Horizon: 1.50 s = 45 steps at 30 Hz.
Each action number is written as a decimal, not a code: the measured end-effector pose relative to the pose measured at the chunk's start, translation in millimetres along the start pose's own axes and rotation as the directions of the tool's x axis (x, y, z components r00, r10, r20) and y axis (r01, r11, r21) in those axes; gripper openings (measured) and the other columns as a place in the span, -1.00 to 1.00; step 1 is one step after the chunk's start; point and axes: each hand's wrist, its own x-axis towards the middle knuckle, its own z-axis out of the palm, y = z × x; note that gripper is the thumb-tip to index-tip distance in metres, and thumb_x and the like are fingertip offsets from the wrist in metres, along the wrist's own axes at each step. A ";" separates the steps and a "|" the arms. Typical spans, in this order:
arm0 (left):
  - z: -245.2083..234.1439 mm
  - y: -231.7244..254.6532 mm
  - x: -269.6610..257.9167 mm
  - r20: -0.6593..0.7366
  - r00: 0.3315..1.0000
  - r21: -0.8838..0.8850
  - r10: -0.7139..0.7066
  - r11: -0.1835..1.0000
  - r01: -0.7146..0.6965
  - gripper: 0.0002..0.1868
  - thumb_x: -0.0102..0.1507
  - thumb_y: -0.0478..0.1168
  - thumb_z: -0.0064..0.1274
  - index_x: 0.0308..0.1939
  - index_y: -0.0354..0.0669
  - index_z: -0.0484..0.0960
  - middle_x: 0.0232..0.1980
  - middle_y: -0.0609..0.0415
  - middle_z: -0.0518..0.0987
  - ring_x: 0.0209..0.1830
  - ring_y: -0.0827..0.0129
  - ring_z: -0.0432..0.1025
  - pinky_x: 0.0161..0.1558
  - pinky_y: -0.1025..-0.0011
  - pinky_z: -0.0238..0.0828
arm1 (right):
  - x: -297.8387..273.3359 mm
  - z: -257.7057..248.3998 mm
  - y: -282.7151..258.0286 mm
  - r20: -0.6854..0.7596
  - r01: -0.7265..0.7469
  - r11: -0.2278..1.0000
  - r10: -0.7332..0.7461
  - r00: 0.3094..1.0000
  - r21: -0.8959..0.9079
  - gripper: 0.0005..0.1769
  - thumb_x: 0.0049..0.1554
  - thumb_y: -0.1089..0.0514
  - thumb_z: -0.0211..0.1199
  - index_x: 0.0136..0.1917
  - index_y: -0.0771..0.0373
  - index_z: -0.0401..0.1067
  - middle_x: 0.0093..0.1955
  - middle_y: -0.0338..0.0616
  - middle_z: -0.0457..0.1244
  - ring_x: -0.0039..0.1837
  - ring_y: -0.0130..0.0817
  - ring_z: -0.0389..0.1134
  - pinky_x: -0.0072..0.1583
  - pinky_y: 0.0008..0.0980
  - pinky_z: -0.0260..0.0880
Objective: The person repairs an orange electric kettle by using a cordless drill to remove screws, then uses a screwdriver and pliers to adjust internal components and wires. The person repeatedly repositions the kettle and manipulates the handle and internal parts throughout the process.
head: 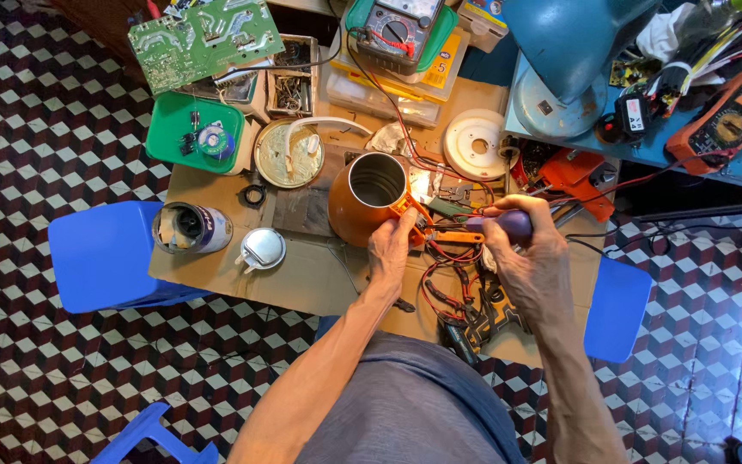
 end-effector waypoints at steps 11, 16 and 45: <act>-13.6 -70.7 14.6 0.046 0.993 -0.153 -0.112 0.981 0.118 -0.63 0.36 0.01 0.05 0.03 -0.22 0.60 -0.04 0.15 0.62 -0.09 0.49 0.50 -0.05 0.42 0.43 | -11.4 0.9 11.3 -0.038 0.031 0.957 -0.044 0.998 -0.289 -0.60 0.14 -0.04 0.38 -0.15 0.27 0.27 -0.39 0.00 0.32 -0.33 -0.02 0.41 -0.29 -0.08 0.37; -17.4 -105.4 32.8 0.008 0.998 -0.100 -0.070 0.992 0.070 -0.63 0.40 -0.05 0.08 0.09 -0.31 0.61 0.00 0.01 0.62 -0.06 0.33 0.52 0.01 0.28 0.50 | -34.5 5.5 15.3 -0.148 0.071 0.974 -0.105 0.983 -0.216 -0.63 0.18 0.03 0.35 -0.14 0.27 0.22 -0.29 -0.04 0.33 -0.25 -0.02 0.41 -0.22 -0.11 0.37; -31.3 -66.9 38.8 0.235 0.960 -0.010 -0.154 0.987 0.160 -0.56 0.37 0.05 0.03 0.11 -0.25 0.57 -0.01 0.03 0.61 -0.03 0.31 0.49 0.11 0.20 0.46 | -43.1 23.8 2.6 -0.025 0.261 0.945 -0.271 0.962 -0.197 -0.74 0.08 0.27 0.15 0.07 0.29 0.33 -0.06 0.04 0.22 0.05 0.05 0.35 0.04 0.00 0.40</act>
